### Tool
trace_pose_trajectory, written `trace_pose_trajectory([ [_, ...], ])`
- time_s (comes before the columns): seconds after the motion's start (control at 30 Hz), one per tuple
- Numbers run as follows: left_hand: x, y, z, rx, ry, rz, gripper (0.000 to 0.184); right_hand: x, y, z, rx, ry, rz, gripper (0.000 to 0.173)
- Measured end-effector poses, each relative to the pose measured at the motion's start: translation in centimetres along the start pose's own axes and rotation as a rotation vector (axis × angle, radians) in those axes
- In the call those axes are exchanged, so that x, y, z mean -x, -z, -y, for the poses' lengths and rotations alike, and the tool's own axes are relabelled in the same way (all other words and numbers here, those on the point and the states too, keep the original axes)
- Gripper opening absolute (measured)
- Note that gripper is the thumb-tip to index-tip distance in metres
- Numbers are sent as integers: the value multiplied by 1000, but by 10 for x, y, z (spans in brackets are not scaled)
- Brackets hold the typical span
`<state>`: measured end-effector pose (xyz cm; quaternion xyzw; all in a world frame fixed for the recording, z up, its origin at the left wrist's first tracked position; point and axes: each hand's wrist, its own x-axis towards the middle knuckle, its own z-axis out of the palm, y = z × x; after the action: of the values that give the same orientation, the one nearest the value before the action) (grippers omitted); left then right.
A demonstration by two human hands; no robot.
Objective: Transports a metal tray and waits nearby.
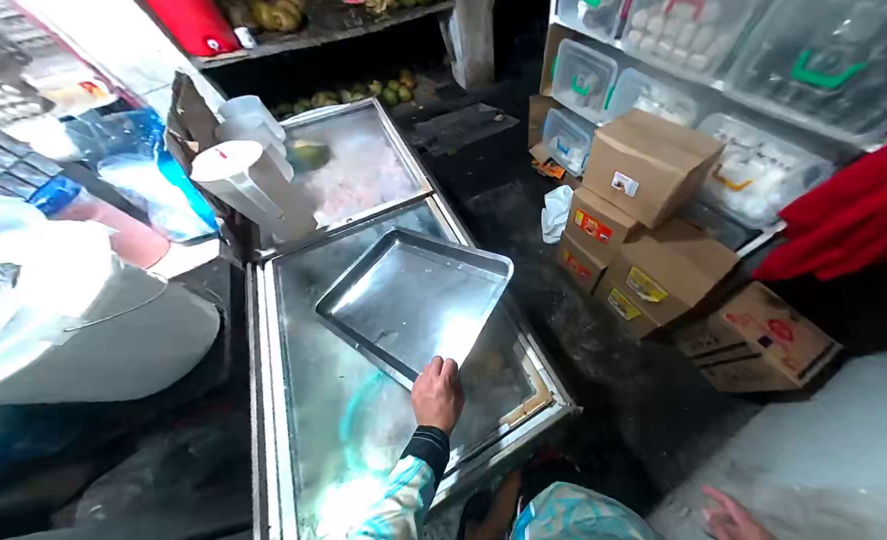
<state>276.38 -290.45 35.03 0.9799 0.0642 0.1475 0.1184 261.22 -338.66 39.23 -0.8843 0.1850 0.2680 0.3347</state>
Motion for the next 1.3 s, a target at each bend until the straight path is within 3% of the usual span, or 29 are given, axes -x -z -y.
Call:
trace_pose_trajectory([
  [0.1, -10, -20, -24, -30, 160, 146, 14, -55, 81, 1, 105, 39, 14, 49],
  [0.2, -35, -46, -47, -30, 313, 296, 21, -116, 133, 15, 53, 139, -76, 46],
  [0.33, -81, -77, -71, 48, 444, 319, 35, -184, 144, 32, -2, 188, -24, 44],
  [0.57, -178, -122, -110, 146, 575, 239, 49, -264, 154, 78, 157, 186, 407, 46],
  [0.7, -232, -134, -151, 124, 501, 147, 53, -324, 175, 111, 75, 313, 375, 40],
  [0.9, -348, -134, -219, 207, 383, 155, 46, -392, 198, 263, -136, 646, 240, 33],
  [1.07, -456, -163, -260, 213, 272, 176, 39, -435, 202, 378, -249, 907, 281, 29],
  [1.2, -544, -184, -272, 201, 267, 233, 37, -504, 200, 437, -313, 894, 253, 29],
  [1.3, -606, -196, -267, 278, 407, 305, 40, -549, 205, 484, -283, 773, 364, 42],
])
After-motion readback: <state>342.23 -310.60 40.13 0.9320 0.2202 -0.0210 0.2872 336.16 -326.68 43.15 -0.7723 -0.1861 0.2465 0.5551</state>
